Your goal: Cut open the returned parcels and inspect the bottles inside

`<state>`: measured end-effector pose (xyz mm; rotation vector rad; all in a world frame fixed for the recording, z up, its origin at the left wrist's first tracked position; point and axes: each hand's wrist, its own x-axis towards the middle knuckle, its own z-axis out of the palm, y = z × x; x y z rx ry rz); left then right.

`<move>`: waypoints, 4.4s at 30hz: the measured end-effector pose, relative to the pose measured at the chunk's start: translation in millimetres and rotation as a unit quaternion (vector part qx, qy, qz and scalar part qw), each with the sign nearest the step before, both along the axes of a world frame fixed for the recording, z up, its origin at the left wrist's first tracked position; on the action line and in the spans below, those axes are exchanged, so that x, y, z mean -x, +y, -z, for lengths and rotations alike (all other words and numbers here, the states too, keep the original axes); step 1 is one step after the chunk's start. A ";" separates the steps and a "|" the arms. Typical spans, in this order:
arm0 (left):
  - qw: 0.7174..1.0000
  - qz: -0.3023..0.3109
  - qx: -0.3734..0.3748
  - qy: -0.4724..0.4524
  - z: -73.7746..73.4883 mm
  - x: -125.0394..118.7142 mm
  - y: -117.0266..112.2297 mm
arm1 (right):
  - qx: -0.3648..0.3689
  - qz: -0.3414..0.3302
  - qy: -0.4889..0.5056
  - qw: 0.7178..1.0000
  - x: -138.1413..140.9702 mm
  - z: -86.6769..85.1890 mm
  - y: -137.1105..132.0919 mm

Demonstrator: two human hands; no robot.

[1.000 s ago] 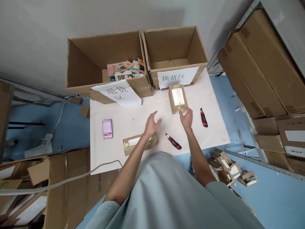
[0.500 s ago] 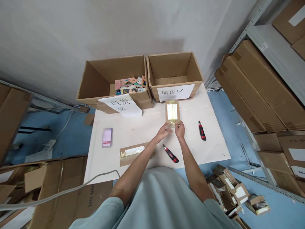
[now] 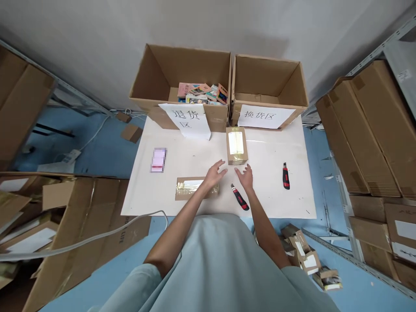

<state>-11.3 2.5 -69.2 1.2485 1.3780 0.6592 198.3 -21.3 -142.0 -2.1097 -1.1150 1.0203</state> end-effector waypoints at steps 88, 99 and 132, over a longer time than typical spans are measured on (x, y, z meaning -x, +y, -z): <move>0.991 -0.069 -0.026 -0.114 70.1 245.0 -119.8 | 0.173 -0.636 -0.444 0.608 269.7 -183.7 -48.1; 0.990 -0.077 -0.024 -0.118 71.6 245.4 -120.5 | 0.174 -0.640 -0.440 0.605 273.9 -180.9 -50.5; 0.994 -0.086 -0.029 -0.057 67.9 243.4 -120.0 | 0.142 -0.683 -0.439 0.566 245.9 -183.6 -41.1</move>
